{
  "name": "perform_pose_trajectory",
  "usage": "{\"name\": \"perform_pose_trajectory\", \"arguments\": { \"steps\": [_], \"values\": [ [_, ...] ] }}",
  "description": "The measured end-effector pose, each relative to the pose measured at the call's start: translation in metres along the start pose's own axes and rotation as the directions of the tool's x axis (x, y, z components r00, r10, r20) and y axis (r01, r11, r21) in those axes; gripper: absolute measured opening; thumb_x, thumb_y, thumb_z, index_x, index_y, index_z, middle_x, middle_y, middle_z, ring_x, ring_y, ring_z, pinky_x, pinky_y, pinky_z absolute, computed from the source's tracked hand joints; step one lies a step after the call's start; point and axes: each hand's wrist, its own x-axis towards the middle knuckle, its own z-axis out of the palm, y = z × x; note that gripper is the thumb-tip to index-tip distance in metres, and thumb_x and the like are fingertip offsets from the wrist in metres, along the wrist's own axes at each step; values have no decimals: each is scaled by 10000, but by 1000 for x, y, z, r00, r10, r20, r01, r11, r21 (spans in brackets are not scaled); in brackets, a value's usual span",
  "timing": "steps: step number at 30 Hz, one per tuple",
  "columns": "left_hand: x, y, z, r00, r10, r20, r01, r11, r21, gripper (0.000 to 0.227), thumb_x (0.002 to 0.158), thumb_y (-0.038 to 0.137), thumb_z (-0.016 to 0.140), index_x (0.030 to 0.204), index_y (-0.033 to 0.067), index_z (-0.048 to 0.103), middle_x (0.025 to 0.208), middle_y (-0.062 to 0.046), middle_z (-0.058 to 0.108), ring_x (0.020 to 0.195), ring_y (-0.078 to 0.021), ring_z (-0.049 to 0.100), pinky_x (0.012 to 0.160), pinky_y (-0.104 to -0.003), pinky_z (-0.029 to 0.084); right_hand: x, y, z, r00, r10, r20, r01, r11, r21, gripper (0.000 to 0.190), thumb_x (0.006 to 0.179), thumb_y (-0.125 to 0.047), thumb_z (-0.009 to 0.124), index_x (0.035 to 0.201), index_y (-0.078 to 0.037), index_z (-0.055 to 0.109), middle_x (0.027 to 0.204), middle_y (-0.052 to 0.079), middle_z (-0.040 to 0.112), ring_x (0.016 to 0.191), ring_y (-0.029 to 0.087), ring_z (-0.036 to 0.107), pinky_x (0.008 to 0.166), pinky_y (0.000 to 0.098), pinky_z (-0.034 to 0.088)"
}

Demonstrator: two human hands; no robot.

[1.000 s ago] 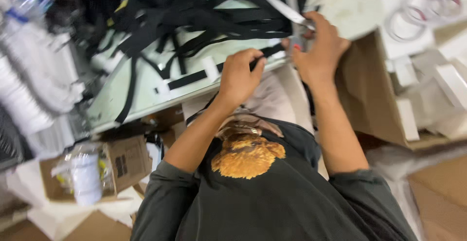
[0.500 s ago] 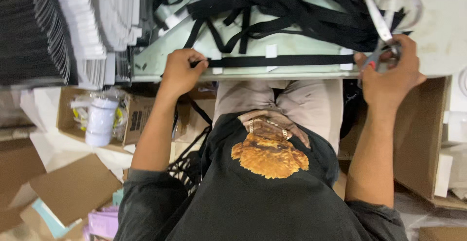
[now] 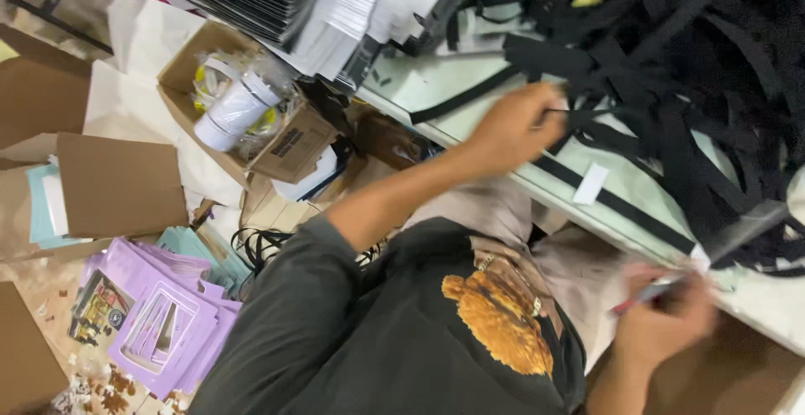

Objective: The person unrolls a black fabric strap, measures it against a guide on the table, and cuts it into multiple short pieces using scissors. The cut pieces are placed on the table.

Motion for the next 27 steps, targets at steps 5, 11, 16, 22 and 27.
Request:
{"name": "perform_pose_trajectory", "arguments": {
  "steps": [5,11,16,22,27],
  "values": [
    [89,43,62,953,281,-112,-290,954,-75,88,899,259,558,961,196,555,877,-20,695,820,-220,694,737,-400,514,1,-71,22,677,370,636,-554,825,111,513,805,-278,790,1276,-113,673,944,25,693,750,132,634,621,298,554],
    [141,101,87,896,408,-174,-429,896,-111,87,724,225,551,752,164,496,734,-48,595,743,-262,514,625,-414,471,65,-66,22,869,162,468,-389,808,442,659,840,-451,722,1377,-96,585,967,24,650,800,94,634,739,205,521],
    [121,86,104,970,241,-36,-243,961,-135,191,807,343,473,790,181,573,709,10,746,640,-231,707,649,-407,505,106,-65,33,911,69,407,-296,795,529,561,951,-427,754,1333,-75,540,907,21,463,763,122,471,726,250,400],
    [118,68,110,996,54,73,-48,995,-92,212,798,280,448,769,170,627,724,-33,798,722,-283,753,688,-425,517,116,-66,50,885,142,443,-333,859,388,193,1079,-173,642,1238,-86,575,817,-4,475,565,74,379,606,233,328],
    [127,60,114,997,-32,70,34,999,-27,225,757,291,497,763,165,684,743,-52,831,758,-316,785,715,-449,536,120,-50,55,899,215,382,-340,892,297,316,1035,-169,712,1329,-85,632,848,10,545,570,44,396,443,209,306]
  ]
}}
